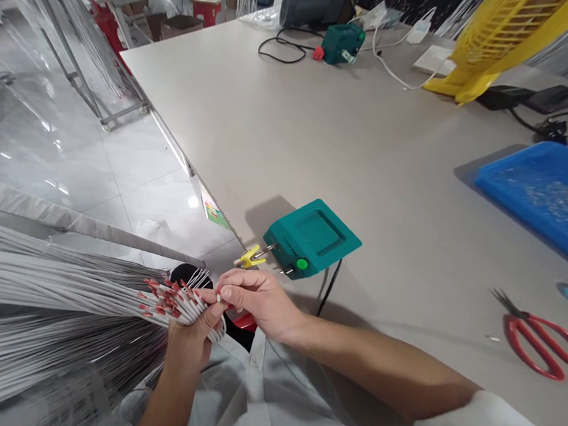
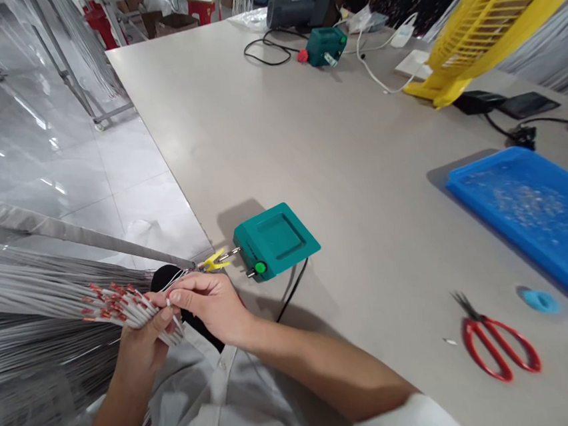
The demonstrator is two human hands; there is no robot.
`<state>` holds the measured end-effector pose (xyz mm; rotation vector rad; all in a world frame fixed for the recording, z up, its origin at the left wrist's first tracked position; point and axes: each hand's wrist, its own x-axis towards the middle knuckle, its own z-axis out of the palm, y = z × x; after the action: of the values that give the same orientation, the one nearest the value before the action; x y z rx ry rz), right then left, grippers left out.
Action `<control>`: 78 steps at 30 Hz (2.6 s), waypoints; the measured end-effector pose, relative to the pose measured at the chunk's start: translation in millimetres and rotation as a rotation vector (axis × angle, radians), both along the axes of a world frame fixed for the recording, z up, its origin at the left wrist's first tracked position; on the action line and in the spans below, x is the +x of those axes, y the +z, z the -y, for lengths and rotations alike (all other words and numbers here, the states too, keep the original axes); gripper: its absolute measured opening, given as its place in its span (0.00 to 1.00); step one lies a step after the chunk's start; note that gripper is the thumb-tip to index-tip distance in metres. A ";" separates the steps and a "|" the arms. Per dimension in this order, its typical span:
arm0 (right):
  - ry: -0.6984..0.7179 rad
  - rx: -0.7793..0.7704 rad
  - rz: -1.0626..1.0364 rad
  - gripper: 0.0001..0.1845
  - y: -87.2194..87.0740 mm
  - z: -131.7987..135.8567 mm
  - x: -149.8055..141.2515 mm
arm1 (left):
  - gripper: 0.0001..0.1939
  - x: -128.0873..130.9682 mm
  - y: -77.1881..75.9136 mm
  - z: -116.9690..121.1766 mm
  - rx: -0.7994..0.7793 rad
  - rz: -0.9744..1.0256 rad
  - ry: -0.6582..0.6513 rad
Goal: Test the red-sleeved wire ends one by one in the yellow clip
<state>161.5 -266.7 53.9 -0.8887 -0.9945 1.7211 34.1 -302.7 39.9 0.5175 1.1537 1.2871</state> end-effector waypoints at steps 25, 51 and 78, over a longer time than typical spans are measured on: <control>0.140 0.523 0.547 0.12 4.1 -14.6 24.4 | 0.08 -5.4 -8.7 0.9 0.001 -0.332 -0.127; 0.194 0.726 0.747 0.12 9.4 -14.8 42.0 | 0.09 -6.9 9.9 -6.0 -0.063 -0.276 -0.156; 0.120 0.988 1.157 0.11 13.9 -21.7 45.4 | 0.08 -12.6 2.2 -3.2 -0.100 -0.139 -0.186</control>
<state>206.9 -245.0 67.8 -1.0877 -2.3689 0.4384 21.5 -299.5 42.0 0.6318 1.2480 1.0414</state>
